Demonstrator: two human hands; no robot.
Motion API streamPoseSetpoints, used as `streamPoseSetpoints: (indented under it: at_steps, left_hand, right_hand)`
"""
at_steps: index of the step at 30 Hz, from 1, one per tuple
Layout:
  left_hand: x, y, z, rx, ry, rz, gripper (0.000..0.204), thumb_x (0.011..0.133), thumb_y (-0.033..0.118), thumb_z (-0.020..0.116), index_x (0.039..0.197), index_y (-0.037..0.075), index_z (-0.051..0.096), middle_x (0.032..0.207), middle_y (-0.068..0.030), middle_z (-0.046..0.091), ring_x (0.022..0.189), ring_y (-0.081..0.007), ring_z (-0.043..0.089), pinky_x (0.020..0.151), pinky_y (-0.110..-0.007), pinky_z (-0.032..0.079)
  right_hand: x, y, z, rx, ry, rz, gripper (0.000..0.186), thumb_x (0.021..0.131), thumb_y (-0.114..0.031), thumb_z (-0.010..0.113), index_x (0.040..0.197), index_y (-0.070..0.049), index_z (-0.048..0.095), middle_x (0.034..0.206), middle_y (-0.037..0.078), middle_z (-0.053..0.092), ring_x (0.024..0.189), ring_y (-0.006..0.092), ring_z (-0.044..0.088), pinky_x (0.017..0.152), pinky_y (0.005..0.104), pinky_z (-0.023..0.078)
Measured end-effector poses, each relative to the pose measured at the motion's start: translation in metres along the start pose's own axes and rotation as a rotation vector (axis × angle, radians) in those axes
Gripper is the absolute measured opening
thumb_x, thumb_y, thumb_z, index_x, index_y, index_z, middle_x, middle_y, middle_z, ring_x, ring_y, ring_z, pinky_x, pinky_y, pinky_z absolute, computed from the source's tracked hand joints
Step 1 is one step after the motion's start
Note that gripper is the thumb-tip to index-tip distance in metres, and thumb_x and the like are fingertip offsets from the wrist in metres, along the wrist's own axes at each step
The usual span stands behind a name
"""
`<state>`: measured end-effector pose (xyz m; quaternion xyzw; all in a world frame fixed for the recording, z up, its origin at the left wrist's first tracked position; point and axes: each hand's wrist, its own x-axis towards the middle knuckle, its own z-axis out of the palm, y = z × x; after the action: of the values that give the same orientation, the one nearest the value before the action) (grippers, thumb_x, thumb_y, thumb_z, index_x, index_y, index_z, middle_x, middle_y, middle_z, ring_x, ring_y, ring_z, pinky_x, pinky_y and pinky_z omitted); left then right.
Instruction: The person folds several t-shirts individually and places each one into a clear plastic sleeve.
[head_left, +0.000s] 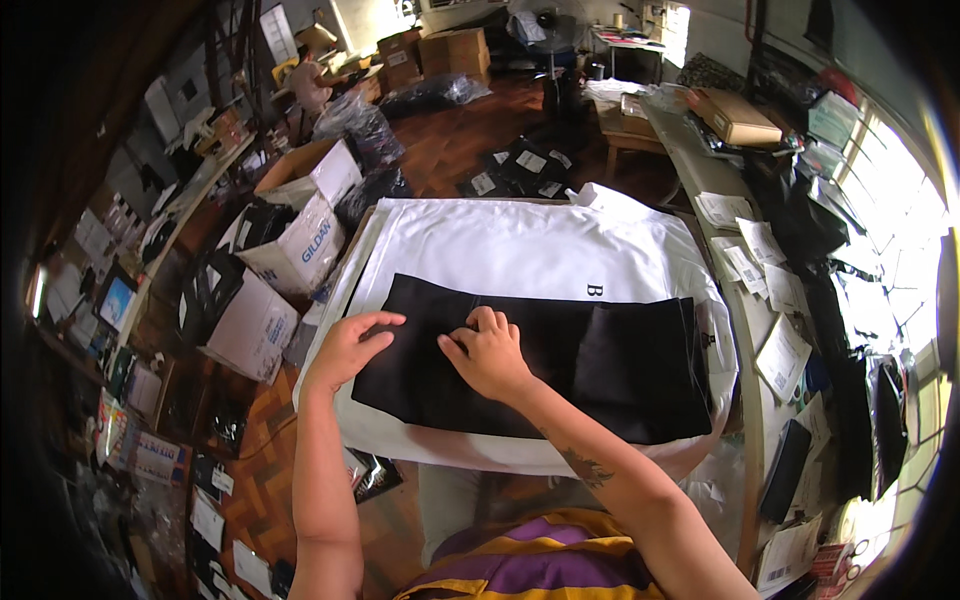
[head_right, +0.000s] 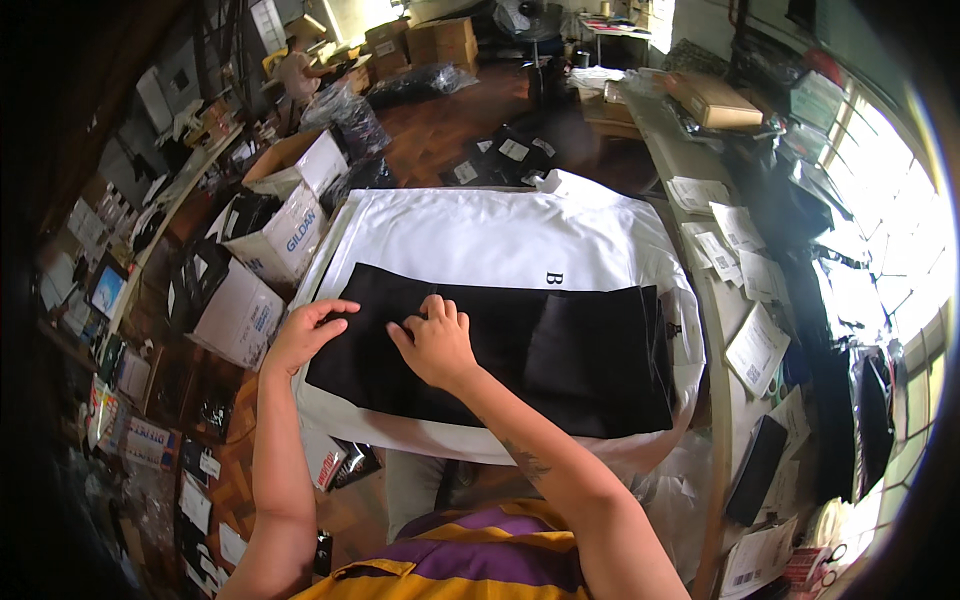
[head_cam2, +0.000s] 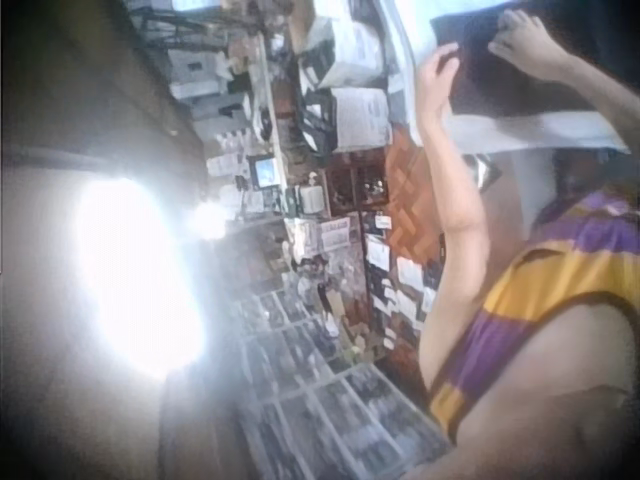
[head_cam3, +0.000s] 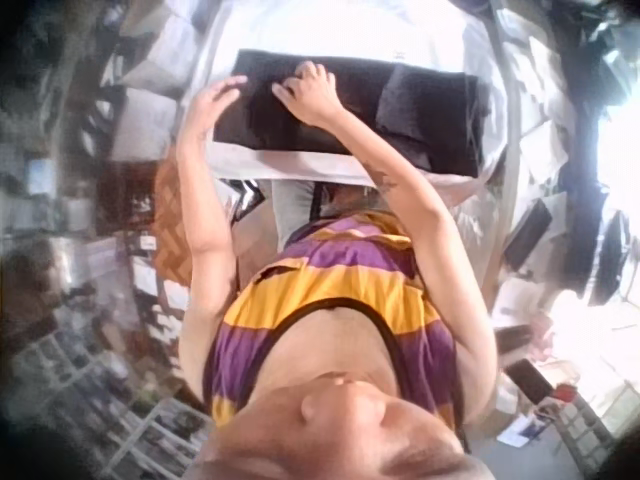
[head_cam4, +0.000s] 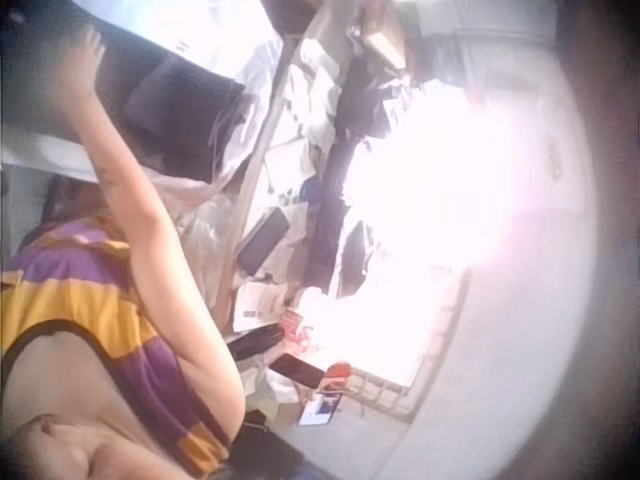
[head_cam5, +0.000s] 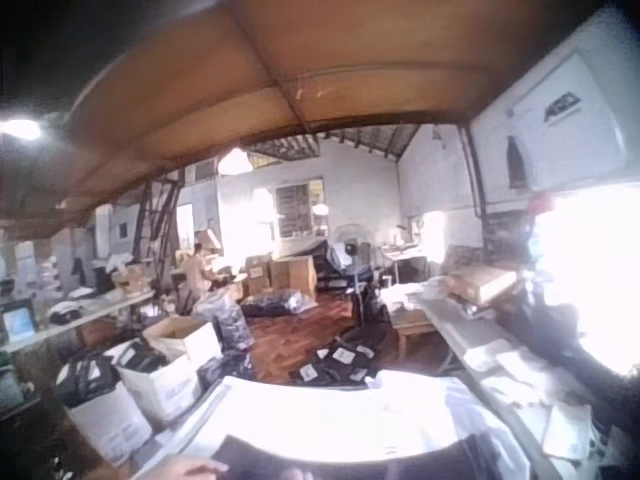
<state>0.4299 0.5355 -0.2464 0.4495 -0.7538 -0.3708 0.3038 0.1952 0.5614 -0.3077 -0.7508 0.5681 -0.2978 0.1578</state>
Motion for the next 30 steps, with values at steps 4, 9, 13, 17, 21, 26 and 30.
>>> streamPoseSetpoints:
  at_steps: [4, 9, 13, 17, 21, 26, 30]
  left_hand:
    - [0.04, 0.111, 0.054, 0.176, -0.194, 0.05, 0.039, 0.095, 0.012, 0.056, 0.133, 0.003, 0.058, 0.105, -0.0061, 0.07, 0.089, -0.0118, 0.066, 0.079, -0.029, 0.052]
    - [0.096, 0.139, 0.11, -0.266, -0.129, 0.214, 0.037, 0.101, 0.017, 0.049, 0.135, 0.004, 0.056, 0.11, -0.0089, 0.069, 0.094, -0.0148, 0.064, 0.077, -0.027, 0.053]
    - [0.167, 0.068, 0.153, 0.035, 0.276, 0.337, 0.045, 0.1, 0.035, 0.056, 0.125, -0.002, 0.062, 0.119, -0.0113, 0.066, 0.118, -0.0216, 0.056, 0.098, -0.033, 0.046]
    - [0.191, 0.042, 0.206, -0.394, -0.409, -0.142, 0.057, 0.097, 0.054, 0.052, 0.111, 0.001, 0.068, 0.116, -0.0121, 0.066, 0.116, -0.0229, 0.059, 0.1, -0.032, 0.042]
    - [0.172, 0.035, 0.217, 0.049, 0.313, 0.435, 0.048, 0.098, 0.045, 0.054, 0.117, 0.002, 0.063, 0.124, -0.0157, 0.059, 0.111, -0.0265, 0.058, 0.099, -0.038, 0.042]
    - [0.024, 0.139, 0.253, -0.016, 0.358, 0.67, 0.1, 0.078, 0.046, 0.08, 0.151, 0.003, 0.026, 0.149, -0.0267, 0.031, 0.136, -0.0404, 0.039, 0.106, -0.051, 0.037]
    - [-0.005, 0.091, 0.26, 0.375, 0.252, 0.581, 0.084, 0.072, 0.003, 0.073, 0.149, 0.011, 0.039, 0.151, -0.0158, 0.04, 0.138, -0.0351, 0.042, 0.111, -0.045, 0.039]
  right_hand:
    - [0.013, -0.004, -0.08, 1.264, -0.319, 0.624, 0.068, 0.088, -0.066, 0.059, 0.108, -0.002, 0.068, 0.102, 0.011, 0.067, 0.083, 0.0189, 0.063, 0.075, 0.0332, 0.05]
    - [-0.037, 0.058, -0.171, 1.143, -0.021, 0.709, 0.076, 0.082, -0.03, 0.081, 0.137, 0.007, 0.044, 0.124, 0.019, 0.061, 0.115, 0.024, 0.061, 0.096, 0.035, 0.05]
    - [-0.093, 0.09, -0.202, 1.295, 0.094, 0.789, 0.078, 0.08, -0.016, 0.08, 0.141, 0.007, 0.039, 0.125, 0.018, 0.06, 0.11, 0.0246, 0.063, 0.093, 0.0376, 0.053]
    - [-0.127, 0.135, -0.186, 1.246, 0.338, 0.942, 0.054, 0.081, -0.013, 0.079, 0.126, 0.002, 0.053, 0.112, 0.014, 0.066, 0.1, 0.0225, 0.067, 0.083, 0.037, 0.057]
    - [-0.138, 0.166, -0.186, 1.354, 0.127, 0.831, 0.046, 0.082, -0.006, 0.075, 0.123, 0.002, 0.055, 0.102, 0.011, 0.07, 0.09, 0.0208, 0.07, 0.083, 0.0342, 0.057]
    - [-0.153, 0.198, -0.174, 1.438, 0.224, 0.792, 0.05, 0.086, -0.008, 0.071, 0.131, 0.001, 0.05, 0.112, 0.011, 0.067, 0.102, 0.021, 0.067, 0.089, 0.0354, 0.054]
    - [-0.157, 0.197, -0.173, 1.437, 0.414, 0.795, 0.038, 0.093, -0.014, 0.065, 0.128, -0.001, 0.057, 0.109, 0.009, 0.069, 0.097, 0.0194, 0.068, 0.086, 0.0341, 0.055]
